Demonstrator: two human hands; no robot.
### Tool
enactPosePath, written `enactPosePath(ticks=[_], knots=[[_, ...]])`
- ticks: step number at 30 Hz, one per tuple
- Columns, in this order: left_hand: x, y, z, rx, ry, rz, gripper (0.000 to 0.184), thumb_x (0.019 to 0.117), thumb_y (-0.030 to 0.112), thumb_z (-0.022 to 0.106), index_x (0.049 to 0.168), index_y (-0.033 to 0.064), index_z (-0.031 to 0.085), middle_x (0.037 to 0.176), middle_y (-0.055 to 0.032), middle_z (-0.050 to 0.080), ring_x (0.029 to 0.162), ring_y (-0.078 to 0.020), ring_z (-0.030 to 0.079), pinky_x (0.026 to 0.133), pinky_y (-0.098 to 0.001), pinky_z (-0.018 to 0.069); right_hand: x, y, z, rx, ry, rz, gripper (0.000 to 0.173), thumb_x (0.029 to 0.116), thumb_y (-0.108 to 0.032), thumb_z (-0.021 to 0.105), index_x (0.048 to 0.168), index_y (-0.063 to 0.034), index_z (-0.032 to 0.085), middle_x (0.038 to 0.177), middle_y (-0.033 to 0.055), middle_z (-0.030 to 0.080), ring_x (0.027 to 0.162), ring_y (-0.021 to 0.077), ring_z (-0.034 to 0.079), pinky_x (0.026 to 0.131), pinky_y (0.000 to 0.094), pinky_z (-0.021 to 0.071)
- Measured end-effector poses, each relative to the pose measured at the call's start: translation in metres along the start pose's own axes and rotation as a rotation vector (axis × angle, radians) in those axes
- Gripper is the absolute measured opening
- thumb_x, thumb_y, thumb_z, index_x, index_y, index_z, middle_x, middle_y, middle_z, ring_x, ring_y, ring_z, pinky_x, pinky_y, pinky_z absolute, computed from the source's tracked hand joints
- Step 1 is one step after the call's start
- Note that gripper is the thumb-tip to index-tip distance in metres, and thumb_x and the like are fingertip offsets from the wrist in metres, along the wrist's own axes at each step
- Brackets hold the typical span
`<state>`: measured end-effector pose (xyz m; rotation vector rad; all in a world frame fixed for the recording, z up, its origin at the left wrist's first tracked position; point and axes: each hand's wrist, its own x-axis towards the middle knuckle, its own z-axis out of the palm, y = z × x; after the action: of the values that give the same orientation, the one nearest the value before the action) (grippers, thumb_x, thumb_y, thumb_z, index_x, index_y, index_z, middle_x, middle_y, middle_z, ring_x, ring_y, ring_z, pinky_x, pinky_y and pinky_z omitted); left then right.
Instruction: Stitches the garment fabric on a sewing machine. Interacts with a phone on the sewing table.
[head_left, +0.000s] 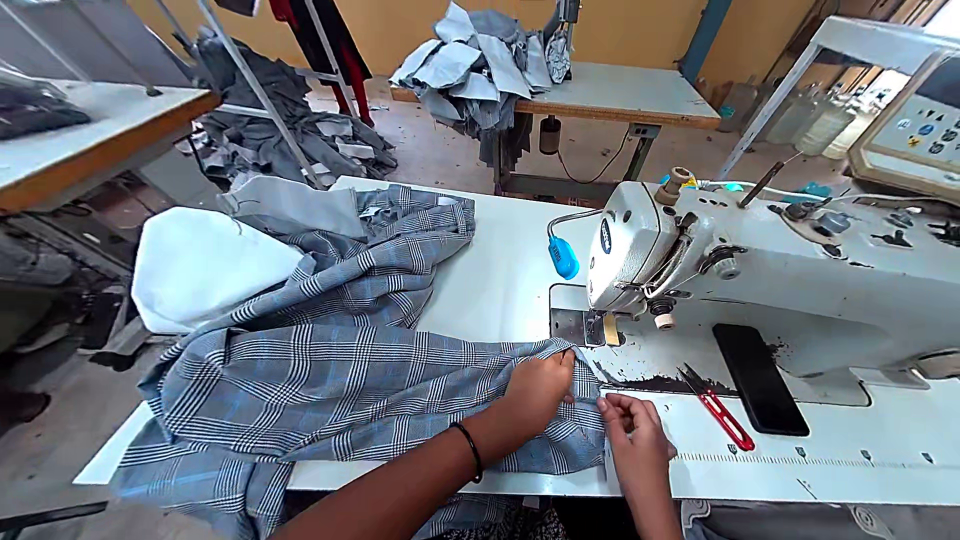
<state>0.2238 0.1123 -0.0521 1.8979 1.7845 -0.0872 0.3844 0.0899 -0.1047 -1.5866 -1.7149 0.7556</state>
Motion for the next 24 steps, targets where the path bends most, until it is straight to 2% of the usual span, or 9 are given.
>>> enactPosePath(ticks=[2,5,8,10,12,15,18,21,24], knots=[[-0.001,0.001,-0.001,0.018,-0.008,-0.019,0.058,0.1057,0.024,0.058,0.154,-0.0022,0.038,0.146,-0.0213,0.056,0.119,-0.0391,0.065,0.096,-0.0531,0.0521,0.002,-0.011,0.003,-0.084,-0.050,0.061,0.032,0.0956,-0.030,0.070,0.105,0.0003,0.074,0.102,0.0178,0.066,0.102,0.0394,0.059,0.086,0.0649,0.0352],[-0.003,0.004,-0.003,0.025,-0.024,-0.040,0.060,0.1068,0.024,0.055,0.156,-0.0016,0.035,0.149,-0.0206,0.053,0.119,-0.0380,0.064,0.095,-0.0513,0.0528,0.003,-0.015,0.011,-0.134,-0.033,0.080,0.027,0.0958,-0.026,0.070,0.093,0.0008,0.074,0.097,0.0162,0.067,0.102,0.0401,0.059,0.085,0.0647,0.0346],[-0.006,0.010,-0.004,-0.062,0.069,0.001,0.035,0.1060,0.013,0.054,0.136,-0.0056,0.055,0.132,-0.0244,0.060,0.115,-0.0407,0.065,0.089,-0.0537,0.0537,0.003,-0.013,0.018,-0.152,0.034,0.056,0.022,0.0933,-0.021,0.071,0.086,0.0004,0.072,0.094,0.0165,0.067,0.100,0.0404,0.060,0.084,0.0649,0.0345],[-0.005,0.018,-0.004,-0.165,0.095,0.029,0.024,0.1047,0.005,0.051,0.121,-0.0067,0.064,0.125,-0.0247,0.063,0.115,-0.0412,0.063,0.092,-0.0559,0.0517,0.001,-0.014,0.022,-0.141,0.085,0.009,0.018,0.0903,-0.015,0.072,0.088,0.0025,0.070,0.092,0.0183,0.068,0.094,0.0395,0.063,0.084,0.0657,0.0364],[0.003,0.022,-0.003,-0.244,0.060,0.024,0.028,0.1070,0.014,0.050,0.114,-0.0067,0.068,0.122,-0.0252,0.065,0.115,-0.0413,0.064,0.094,-0.0573,0.0507,-0.001,-0.017,0.028,-0.151,0.145,-0.069,0.014,0.0876,-0.008,0.071,0.089,0.0052,0.068,0.089,0.0194,0.067,0.086,0.0371,0.066,0.080,0.0624,0.0417],[0.019,0.020,-0.003,-0.314,0.056,0.001,0.037,0.1047,0.029,0.059,0.112,-0.0053,0.070,0.120,-0.0244,0.065,0.113,-0.0393,0.064,0.095,-0.0562,0.0513,-0.009,-0.018,0.035,-0.265,0.195,-0.213,0.010,0.0884,0.000,0.067,0.090,0.0093,0.070,0.090,0.0236,0.067,0.086,0.0411,0.067,0.073,0.0577,0.0488],[0.030,0.011,0.003,-0.318,0.107,0.039,0.028,0.0979,0.021,0.069,0.113,-0.0025,0.073,0.123,-0.0230,0.064,0.111,-0.0380,0.065,0.093,-0.0551,0.0531,-0.027,-0.023,0.035,-0.368,0.136,-0.262,0.013,0.0900,0.007,0.064,0.098,0.0089,0.074,0.096,0.0253,0.066,0.089,0.0434,0.066,0.073,0.0541,0.0525],[0.036,0.001,0.012,-0.345,0.206,0.097,0.021,0.0951,0.012,0.071,0.111,-0.0020,0.074,0.118,-0.0219,0.066,0.109,-0.0367,0.066,0.093,-0.0534,0.0534,-0.031,-0.017,0.033,-0.374,0.163,-0.312,0.018,0.0918,-0.002,0.065,0.102,0.0018,0.079,0.090,0.0202,0.066,0.083,0.0385,0.066,0.067,0.0499,0.0504],[0.037,-0.006,0.018,-0.401,0.270,0.132,0.016,0.0950,0.009,0.071,0.107,-0.0009,0.076,0.114,-0.0205,0.069,0.106,-0.0346,0.068,0.092,-0.0516,0.0539,-0.013,-0.017,0.028,-0.290,0.141,-0.175,0.020,0.0921,-0.017,0.071,0.081,-0.0003,0.076,0.083,0.0170,0.064,0.084,0.0368,0.064,0.073,0.0556,0.0436]])
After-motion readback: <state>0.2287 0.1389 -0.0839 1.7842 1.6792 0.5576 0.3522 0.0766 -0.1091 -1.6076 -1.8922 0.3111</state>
